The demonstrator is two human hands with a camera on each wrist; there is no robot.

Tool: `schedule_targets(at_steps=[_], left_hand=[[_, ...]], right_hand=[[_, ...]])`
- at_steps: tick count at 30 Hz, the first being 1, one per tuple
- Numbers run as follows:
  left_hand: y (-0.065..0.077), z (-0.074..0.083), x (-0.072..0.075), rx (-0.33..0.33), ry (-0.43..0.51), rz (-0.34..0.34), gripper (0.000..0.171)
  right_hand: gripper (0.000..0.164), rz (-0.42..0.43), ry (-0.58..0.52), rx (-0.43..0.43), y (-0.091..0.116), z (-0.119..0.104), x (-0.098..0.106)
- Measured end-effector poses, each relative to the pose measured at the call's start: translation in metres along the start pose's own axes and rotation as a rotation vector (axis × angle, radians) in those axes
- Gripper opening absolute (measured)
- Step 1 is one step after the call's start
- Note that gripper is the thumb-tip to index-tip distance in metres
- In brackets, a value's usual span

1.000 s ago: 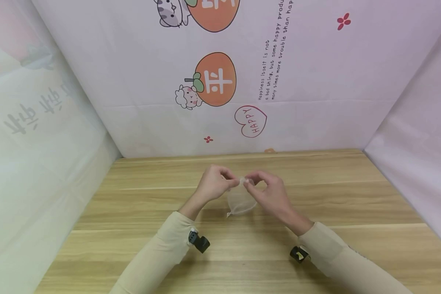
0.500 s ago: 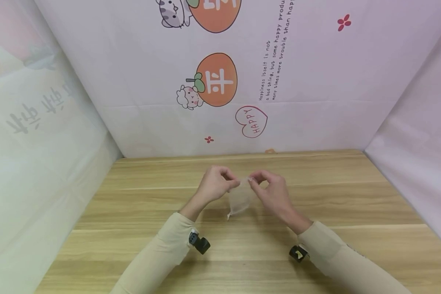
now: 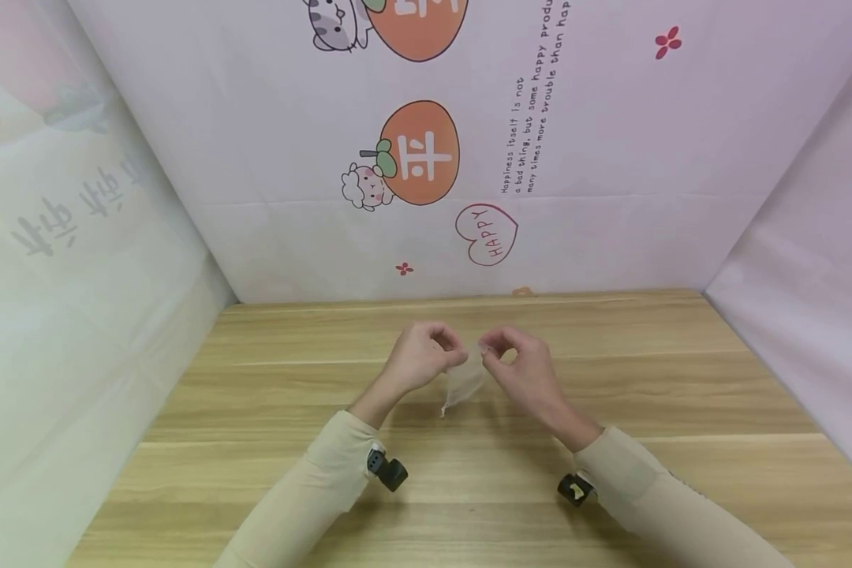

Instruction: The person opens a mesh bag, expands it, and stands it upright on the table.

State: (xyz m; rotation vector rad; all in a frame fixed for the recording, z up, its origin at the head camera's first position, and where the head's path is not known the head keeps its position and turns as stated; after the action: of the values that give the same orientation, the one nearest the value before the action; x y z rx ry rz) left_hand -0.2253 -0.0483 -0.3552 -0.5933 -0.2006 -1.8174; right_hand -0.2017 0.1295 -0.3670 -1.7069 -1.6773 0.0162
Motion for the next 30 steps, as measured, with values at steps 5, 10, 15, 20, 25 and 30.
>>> schedule_targets(at_steps=[5, 10, 15, 20, 25, 30], left_hand=[[-0.0045, 0.002, -0.0008, -0.056, -0.074, -0.005, 0.016], [-0.0056, 0.0048, 0.0003, -0.074, -0.163, 0.028, 0.007], [-0.0028, 0.0065, 0.0026, -0.05, -0.22, 0.07, 0.006], [-0.0021, 0.0055, 0.0034, -0.047, -0.226, 0.083, 0.006], [-0.0017, 0.0049, 0.0037, -0.048, -0.206, 0.083, 0.006], [-0.0014, 0.0034, 0.003, -0.046, -0.183, 0.074, 0.006]], right_hand=[[0.014, -0.04, -0.002, -0.005, -0.0006, -0.0023, -0.0009], [0.013, -0.078, 0.0, -0.029, -0.0013, -0.0024, -0.0023], [0.015, -0.067, 0.013, -0.039, -0.0022, -0.0002, -0.0022], [0.014, -0.063, 0.015, -0.046, -0.0025, 0.0017, -0.0016], [0.013, -0.093, -0.001, -0.061, -0.0011, 0.0016, -0.0018], [0.017, -0.114, 0.011, -0.067, -0.0006, 0.0005, -0.0025]])
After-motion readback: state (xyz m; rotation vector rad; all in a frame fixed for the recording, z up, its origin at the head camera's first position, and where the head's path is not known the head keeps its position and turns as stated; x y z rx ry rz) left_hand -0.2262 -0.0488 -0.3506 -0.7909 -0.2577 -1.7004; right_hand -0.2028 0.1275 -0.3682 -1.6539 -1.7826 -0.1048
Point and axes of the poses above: each hand's wrist, its own y-axis away from the middle knuckle, its own x-axis out of the back of the hand, z = x × y, the point moved 4 cm from there along -y, towards the middle knuckle, and after that the axes turned 2 degrees about -x, right-handed, at the moved point
